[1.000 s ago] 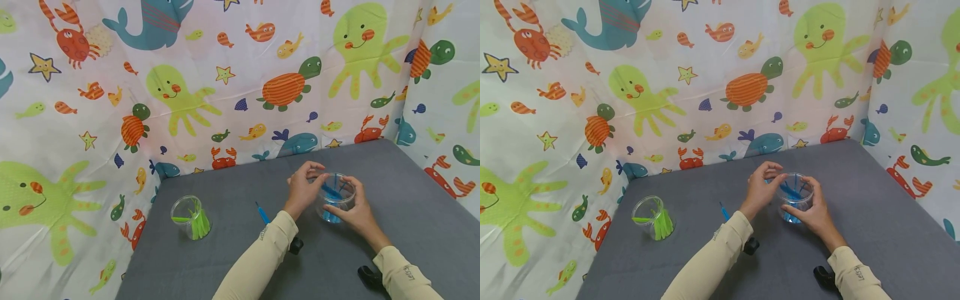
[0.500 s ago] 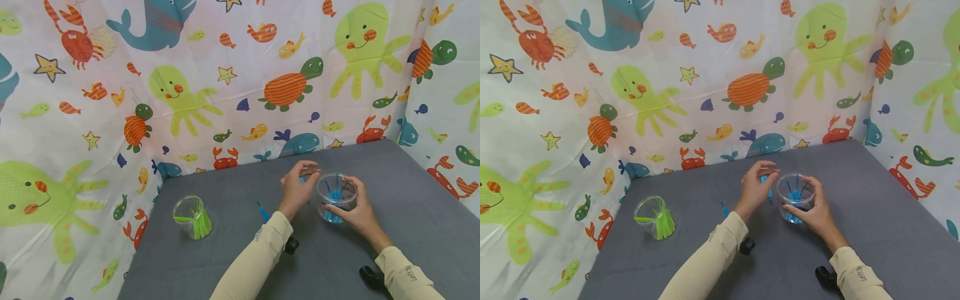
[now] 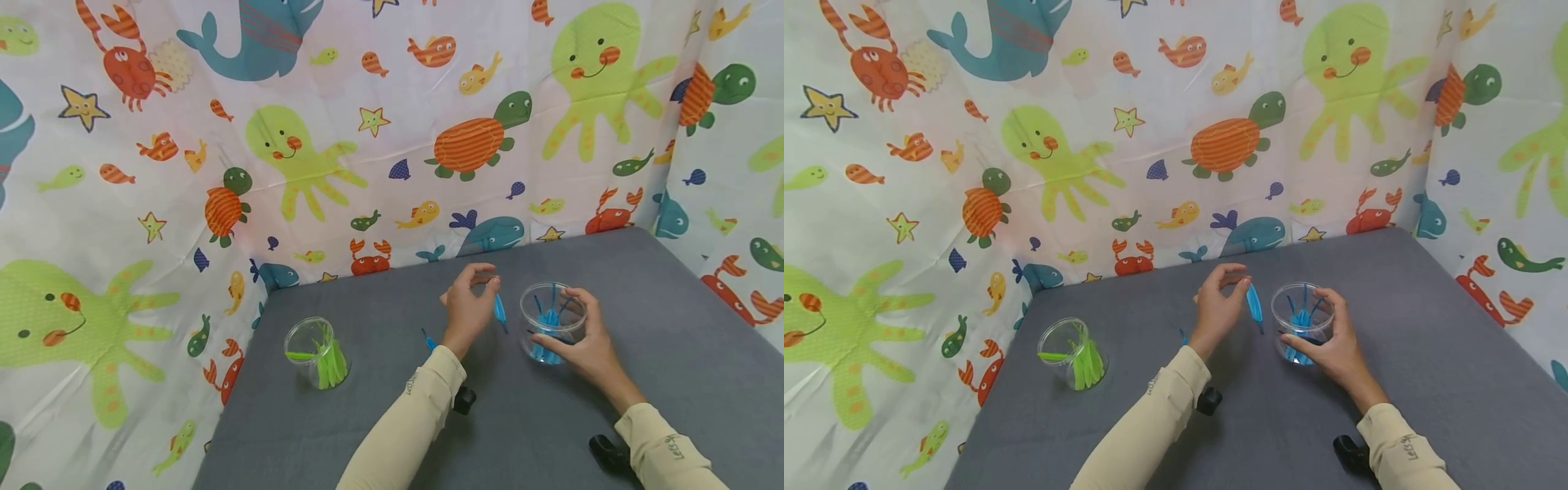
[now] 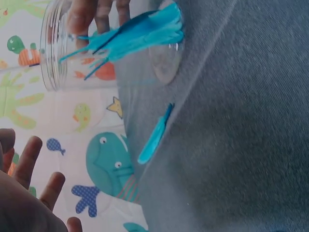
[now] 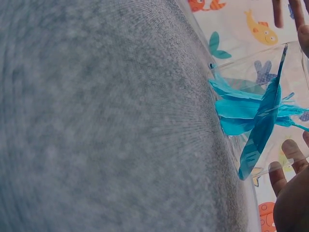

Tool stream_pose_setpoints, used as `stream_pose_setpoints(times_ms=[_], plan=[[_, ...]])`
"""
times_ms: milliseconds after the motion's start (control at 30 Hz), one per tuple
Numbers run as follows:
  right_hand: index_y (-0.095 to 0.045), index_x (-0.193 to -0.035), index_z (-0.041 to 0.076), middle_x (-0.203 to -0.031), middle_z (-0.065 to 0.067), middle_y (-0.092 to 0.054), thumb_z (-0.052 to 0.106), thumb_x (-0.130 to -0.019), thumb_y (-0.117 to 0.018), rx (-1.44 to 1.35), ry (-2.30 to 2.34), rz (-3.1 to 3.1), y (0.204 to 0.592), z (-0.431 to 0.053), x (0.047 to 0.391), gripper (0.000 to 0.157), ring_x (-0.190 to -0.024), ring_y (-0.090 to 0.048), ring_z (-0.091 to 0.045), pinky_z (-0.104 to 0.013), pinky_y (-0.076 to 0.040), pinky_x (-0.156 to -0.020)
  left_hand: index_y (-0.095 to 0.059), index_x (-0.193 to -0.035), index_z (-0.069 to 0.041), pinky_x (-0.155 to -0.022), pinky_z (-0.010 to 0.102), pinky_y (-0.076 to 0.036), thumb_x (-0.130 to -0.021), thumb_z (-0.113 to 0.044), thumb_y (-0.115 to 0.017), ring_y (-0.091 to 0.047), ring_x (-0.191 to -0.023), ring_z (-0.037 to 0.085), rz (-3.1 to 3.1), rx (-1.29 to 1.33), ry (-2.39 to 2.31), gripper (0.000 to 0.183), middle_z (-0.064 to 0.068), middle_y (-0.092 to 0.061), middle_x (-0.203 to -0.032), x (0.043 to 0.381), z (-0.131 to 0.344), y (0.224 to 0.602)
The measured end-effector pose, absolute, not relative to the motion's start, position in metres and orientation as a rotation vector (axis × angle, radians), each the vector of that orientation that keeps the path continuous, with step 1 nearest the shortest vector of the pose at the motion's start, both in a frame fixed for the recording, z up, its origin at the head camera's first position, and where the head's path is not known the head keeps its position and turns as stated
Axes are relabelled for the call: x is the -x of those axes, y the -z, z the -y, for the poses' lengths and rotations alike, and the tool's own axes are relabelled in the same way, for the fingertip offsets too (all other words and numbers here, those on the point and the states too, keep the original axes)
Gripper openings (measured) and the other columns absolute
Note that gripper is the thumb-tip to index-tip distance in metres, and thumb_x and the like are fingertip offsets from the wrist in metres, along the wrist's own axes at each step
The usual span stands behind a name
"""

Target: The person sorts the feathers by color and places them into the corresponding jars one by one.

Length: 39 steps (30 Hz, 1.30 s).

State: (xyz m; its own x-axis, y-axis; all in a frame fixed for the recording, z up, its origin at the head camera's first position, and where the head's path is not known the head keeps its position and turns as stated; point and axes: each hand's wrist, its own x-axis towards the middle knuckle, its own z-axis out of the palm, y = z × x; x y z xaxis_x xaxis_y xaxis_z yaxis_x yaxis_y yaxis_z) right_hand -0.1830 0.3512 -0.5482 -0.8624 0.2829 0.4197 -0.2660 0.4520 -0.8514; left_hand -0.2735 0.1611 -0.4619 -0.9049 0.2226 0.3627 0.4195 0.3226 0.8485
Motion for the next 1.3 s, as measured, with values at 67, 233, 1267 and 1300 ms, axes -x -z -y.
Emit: stream_pose_setpoints(times_ms=[67, 233, 1267, 1300], plan=[[-0.025, -0.156, 0.018, -0.154, -0.015, -0.038, 0.004, -0.068, -0.094, 0.011, -1.41, 2.188, 0.548, -0.352, 0.183, 0.113, -0.136, -0.039, -0.044, -0.076, -0.025, -0.11, -0.068, -0.118, -0.028, -0.103, 0.049, -0.022, -0.1, -0.03, -0.067, -0.068, -0.107, 0.012, 2.4, 0.556, 1.618, 0.019, -0.012, -0.077, -0.105, 0.276, -0.158, 0.463], [-0.024, -0.157, 0.019, -0.155, -0.016, -0.038, 0.006, -0.069, -0.094, 0.015, -1.407, 2.196, 0.55, -0.352, 0.184, 0.113, -0.136, -0.039, -0.045, -0.078, -0.024, -0.11, -0.069, -0.114, -0.026, -0.1, 0.049, -0.022, -0.1, -0.034, -0.066, -0.068, -0.105, 0.01, 2.406, 0.483, 1.573, 0.016, -0.011, -0.077, -0.103, 0.279, -0.15, 0.466], [-0.024, -0.157, 0.02, -0.156, -0.016, -0.037, 0.006, -0.07, -0.093, 0.023, -1.425, 2.194, 0.548, -0.352, 0.183, 0.111, -0.136, -0.035, -0.043, -0.08, -0.024, -0.108, -0.066, -0.116, -0.01, -0.087, 0.058, -0.029, -0.082, -0.049, -0.082, -0.062, -0.083, 0.025, 2.868, 0.112, 0.976, 0.054, 0.003, -0.068, -0.075, 0.291, -0.053, 0.503], [-0.024, -0.157, 0.02, -0.156, -0.016, -0.037, 0.006, -0.07, -0.093, 0.021, -1.427, 2.194, 0.548, -0.352, 0.183, 0.112, -0.136, -0.036, -0.043, -0.08, -0.024, -0.108, -0.066, -0.117, -0.01, -0.087, 0.058, -0.029, -0.081, -0.05, -0.082, -0.062, -0.084, 0.025, 2.875, 0.11, 0.968, 0.056, 0.003, -0.068, -0.076, 0.291, -0.052, 0.504]])
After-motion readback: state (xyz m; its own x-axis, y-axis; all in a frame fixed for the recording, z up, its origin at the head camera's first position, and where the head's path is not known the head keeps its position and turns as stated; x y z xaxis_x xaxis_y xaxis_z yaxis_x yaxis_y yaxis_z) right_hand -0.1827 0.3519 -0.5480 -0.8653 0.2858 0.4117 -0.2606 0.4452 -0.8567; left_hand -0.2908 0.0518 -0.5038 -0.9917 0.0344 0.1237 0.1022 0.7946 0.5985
